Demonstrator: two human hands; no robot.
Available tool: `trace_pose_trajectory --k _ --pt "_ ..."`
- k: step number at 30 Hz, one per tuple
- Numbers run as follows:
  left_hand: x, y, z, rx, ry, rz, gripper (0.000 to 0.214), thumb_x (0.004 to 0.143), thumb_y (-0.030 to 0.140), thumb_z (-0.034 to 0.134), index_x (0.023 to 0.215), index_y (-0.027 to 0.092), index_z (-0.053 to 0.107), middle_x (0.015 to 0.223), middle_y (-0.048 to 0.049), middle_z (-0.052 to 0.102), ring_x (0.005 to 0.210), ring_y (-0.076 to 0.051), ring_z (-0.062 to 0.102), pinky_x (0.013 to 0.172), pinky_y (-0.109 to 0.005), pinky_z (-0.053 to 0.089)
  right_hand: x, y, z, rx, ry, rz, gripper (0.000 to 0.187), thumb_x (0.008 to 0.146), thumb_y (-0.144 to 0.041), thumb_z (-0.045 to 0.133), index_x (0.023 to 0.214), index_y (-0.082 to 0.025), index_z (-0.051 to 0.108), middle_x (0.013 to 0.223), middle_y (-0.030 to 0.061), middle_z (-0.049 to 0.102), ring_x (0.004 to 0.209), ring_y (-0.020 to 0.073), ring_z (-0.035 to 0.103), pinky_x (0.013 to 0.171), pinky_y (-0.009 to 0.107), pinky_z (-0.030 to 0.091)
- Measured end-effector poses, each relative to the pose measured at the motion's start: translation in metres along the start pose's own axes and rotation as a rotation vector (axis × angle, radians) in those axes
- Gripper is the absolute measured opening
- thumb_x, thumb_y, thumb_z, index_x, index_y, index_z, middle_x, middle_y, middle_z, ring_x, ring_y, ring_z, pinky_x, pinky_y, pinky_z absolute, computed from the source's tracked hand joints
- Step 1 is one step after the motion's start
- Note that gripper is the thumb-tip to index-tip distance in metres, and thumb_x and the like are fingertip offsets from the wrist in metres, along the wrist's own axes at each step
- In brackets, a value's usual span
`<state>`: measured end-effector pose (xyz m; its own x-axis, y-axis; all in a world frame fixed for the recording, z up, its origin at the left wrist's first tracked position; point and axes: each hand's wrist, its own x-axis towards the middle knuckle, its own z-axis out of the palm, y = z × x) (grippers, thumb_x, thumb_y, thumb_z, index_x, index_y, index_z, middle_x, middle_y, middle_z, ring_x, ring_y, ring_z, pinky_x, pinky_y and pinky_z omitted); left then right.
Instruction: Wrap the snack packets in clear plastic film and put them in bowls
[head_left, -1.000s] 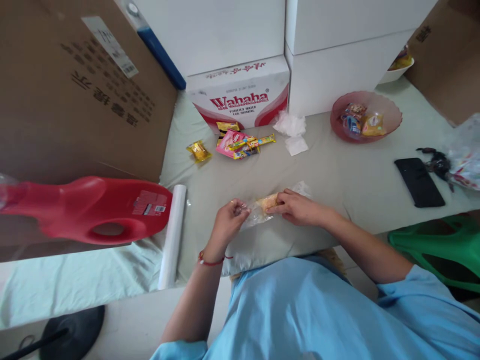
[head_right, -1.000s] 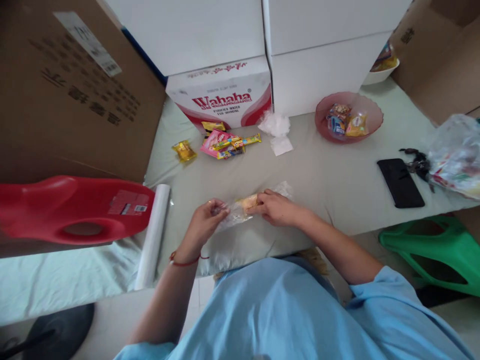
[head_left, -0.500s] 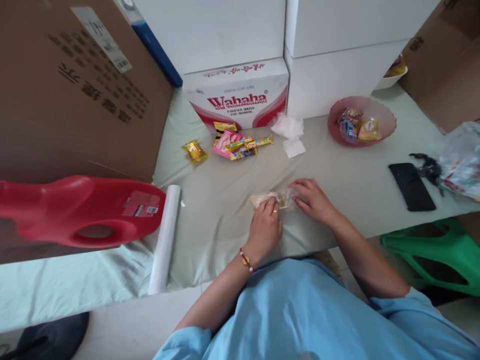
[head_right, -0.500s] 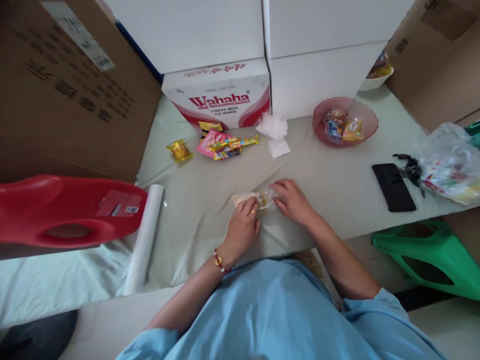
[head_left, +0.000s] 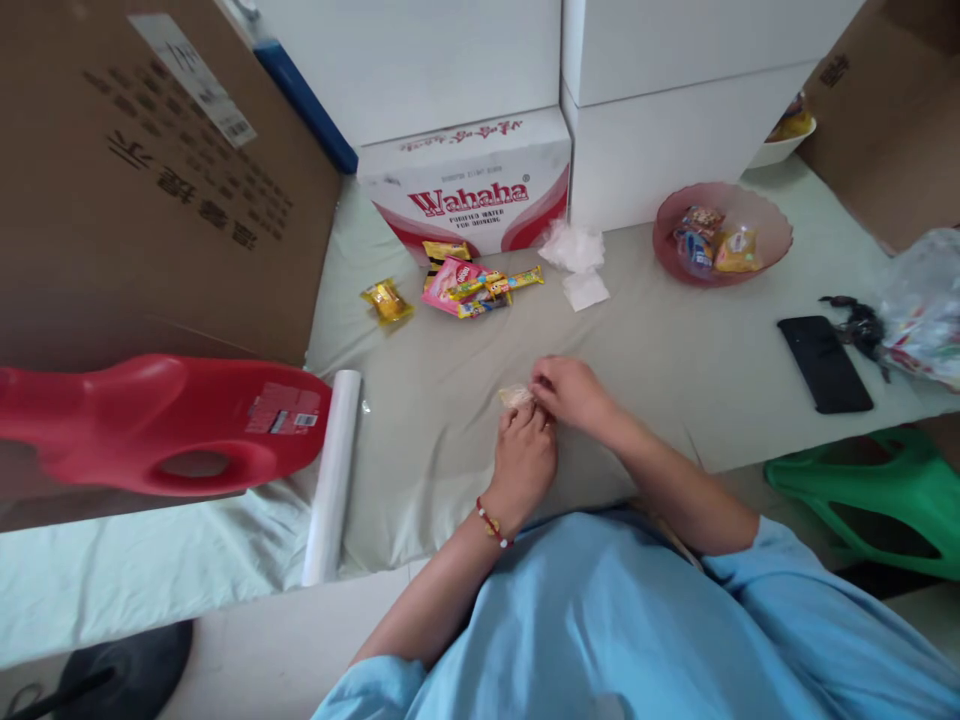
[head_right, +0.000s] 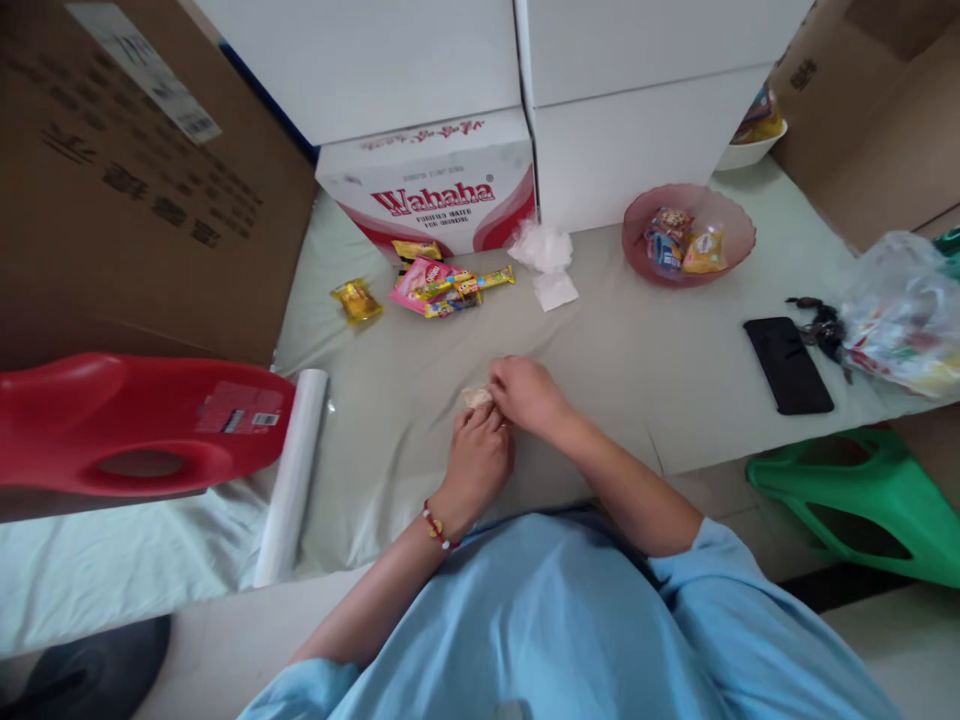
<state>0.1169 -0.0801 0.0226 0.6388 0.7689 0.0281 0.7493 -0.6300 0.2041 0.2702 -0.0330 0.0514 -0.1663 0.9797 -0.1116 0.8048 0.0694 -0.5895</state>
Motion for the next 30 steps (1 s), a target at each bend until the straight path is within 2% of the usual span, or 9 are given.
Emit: trace_pose_trajectory --k 5,9,12,15,18,20,24,27,30 --pt "-0.021 -0.014 -0.015 -0.087 0.048 0.026 0.031 0.095 0.012 0.052 0.116 0.013 0.075 0.130 -0.0182 0.074 0.137 -0.033 0.060 0.123 -0.060 0.041 0.016 -0.030 0.022 -0.170 -0.113 -0.069 0.025 0.104 -0.016 0.048 0.111 -0.014 0.071 0.111 0.0139 0.071 0.094 0.0218 0.065 0.082 0.030 0.047" --pt "-0.053 -0.034 -0.041 -0.265 0.187 -0.024 0.031 0.101 0.018 0.049 0.117 0.024 0.075 0.130 -0.0101 0.076 0.136 -0.027 0.063 0.120 -0.058 0.046 -0.002 -0.031 0.038 -0.258 -0.016 -0.159 0.023 0.104 -0.026 0.056 0.118 -0.013 0.070 0.120 0.0173 0.066 0.114 0.0302 0.059 0.097 0.038 0.048" --pt "-0.067 -0.050 -0.047 -0.322 0.254 -0.153 0.027 0.101 0.022 0.051 0.110 0.025 0.076 0.117 -0.0076 0.080 0.127 -0.027 0.069 0.114 -0.056 0.051 -0.020 -0.032 0.052 -0.268 0.068 -0.179 0.047 0.098 -0.042 0.070 0.131 -0.010 0.064 0.131 0.0219 0.062 0.121 0.0365 0.053 0.102 0.048 0.047" --pt "-0.073 -0.058 -0.043 -0.414 0.320 -0.249 0.022 0.101 0.026 0.054 0.102 0.024 0.076 0.108 -0.0066 0.081 0.120 -0.026 0.072 0.108 -0.051 0.057 -0.030 -0.028 0.057 -0.204 0.106 -0.142 0.044 0.098 -0.032 0.068 0.138 -0.015 0.063 0.138 0.0204 0.061 0.123 0.0360 0.051 0.105 0.050 0.047" --pt "-0.072 -0.056 -0.038 -0.579 0.386 -0.338 0.021 0.103 0.033 0.056 0.106 0.025 0.074 0.115 -0.0076 0.078 0.119 -0.024 0.072 0.108 -0.046 0.057 -0.034 -0.015 0.049 0.013 0.204 -0.108 0.036 0.102 -0.022 0.055 0.136 -0.020 0.066 0.141 0.0173 0.061 0.127 0.0323 0.053 0.111 0.048 0.045" --pt "-0.069 -0.051 -0.034 -0.747 0.405 -0.440 0.026 0.102 0.042 0.058 0.117 0.025 0.071 0.127 -0.0103 0.073 0.124 -0.024 0.069 0.103 -0.043 0.059 -0.037 -0.005 0.039 0.283 0.238 -0.096 0.035 0.104 -0.026 0.051 0.135 -0.020 0.066 0.136 0.0156 0.065 0.125 0.0287 0.057 0.111 0.045 0.046" --pt "-0.052 -0.040 -0.022 -1.243 0.289 -0.609 0.059 0.096 0.057 0.065 0.144 0.025 0.051 0.149 -0.0172 0.059 0.127 -0.028 0.068 0.087 -0.040 0.065 -0.045 0.011 0.031 0.915 0.058 -0.015 0.044 0.102 -0.053 0.055 0.131 -0.022 0.066 0.116 0.0094 0.073 0.108 0.0233 0.068 0.097 0.037 0.054" --pt "-0.039 -0.034 -0.012 -1.453 0.158 -0.635 0.060 0.090 0.059 0.071 0.134 0.020 0.058 0.130 -0.0161 0.072 0.106 -0.026 0.075 0.086 -0.040 0.063 -0.054 0.013 0.040 1.152 -0.061 0.074 0.056 0.095 -0.066 0.062 0.129 -0.022 0.067 0.112 0.0081 0.074 0.102 0.0221 0.070 0.092 0.035 0.056" --pt "-0.033 -0.028 -0.005 -1.409 0.149 -0.629 0.052 0.085 0.058 0.075 0.117 0.017 0.066 0.109 -0.0105 0.078 0.093 -0.022 0.075 0.086 -0.035 0.060 -0.065 0.011 0.052 1.189 -0.072 0.094 0.057 0.096 -0.067 0.061 0.132 -0.023 0.066 0.118 0.0085 0.074 0.107 0.0219 0.070 0.097 0.036 0.055"
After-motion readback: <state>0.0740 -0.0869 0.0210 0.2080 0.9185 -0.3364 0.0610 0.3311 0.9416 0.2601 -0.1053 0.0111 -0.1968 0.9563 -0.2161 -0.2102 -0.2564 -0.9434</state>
